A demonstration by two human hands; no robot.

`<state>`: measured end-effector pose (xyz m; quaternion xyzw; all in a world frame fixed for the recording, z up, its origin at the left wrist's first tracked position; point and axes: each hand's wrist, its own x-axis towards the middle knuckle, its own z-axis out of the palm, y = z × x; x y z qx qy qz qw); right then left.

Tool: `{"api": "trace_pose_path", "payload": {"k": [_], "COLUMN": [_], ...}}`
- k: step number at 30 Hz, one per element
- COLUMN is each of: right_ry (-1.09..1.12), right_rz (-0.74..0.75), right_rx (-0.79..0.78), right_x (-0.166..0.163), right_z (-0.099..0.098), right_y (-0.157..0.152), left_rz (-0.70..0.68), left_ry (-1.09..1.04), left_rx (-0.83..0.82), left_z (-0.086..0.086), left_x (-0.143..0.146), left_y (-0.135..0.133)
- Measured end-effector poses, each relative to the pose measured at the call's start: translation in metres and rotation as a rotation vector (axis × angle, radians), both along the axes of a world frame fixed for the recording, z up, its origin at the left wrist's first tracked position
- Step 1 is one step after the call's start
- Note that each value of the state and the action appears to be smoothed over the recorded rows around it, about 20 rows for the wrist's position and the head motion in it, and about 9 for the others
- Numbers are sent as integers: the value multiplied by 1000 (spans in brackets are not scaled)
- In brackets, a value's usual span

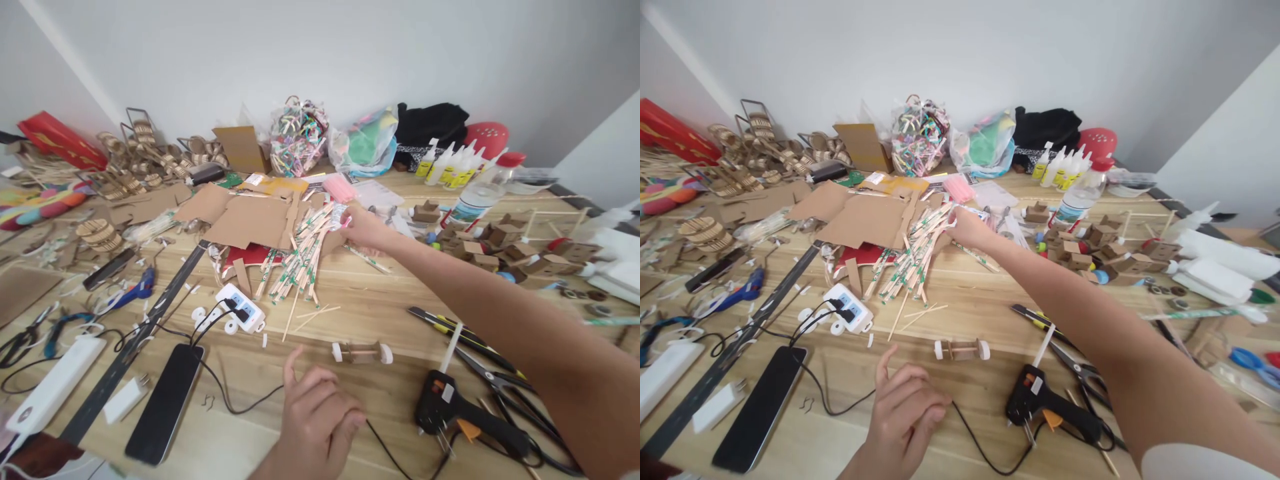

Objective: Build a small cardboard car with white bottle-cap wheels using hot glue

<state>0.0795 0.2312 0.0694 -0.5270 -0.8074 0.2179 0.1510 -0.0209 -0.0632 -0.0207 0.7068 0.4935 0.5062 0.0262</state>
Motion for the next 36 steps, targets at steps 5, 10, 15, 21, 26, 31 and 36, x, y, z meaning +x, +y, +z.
{"api": "trace_pose_path", "payload": {"k": [5, 10, 15, 21, 26, 31, 36], "right_ry": [21, -135, -405, -110, -14, 193, 304], "right_rz": [76, 225, 475, 698, 470, 172, 222], "right_rx": [179, 331, 528, 436, 517, 384, -260], "right_x": [35, 68, 93, 97, 99, 104, 92], "right_z": [30, 36, 36, 50, 55, 34, -7], "right_y": [-5, -37, -74, -107, -125, -126, -124], "left_rz": [-19, 32, 55, 122, -25, -97, -143], "left_ry": [34, -10, 102, 336, 73, -563, -551], "left_rx": [-11, -64, -102, -230, -487, -535, -657], "left_z": [1, 1, 25, 53, 48, 29, 14], "left_x": [-2, -7, -36, -49, -34, -22, -21], "left_y": [0, 0, 20, 84, 109, 109, 109]}}
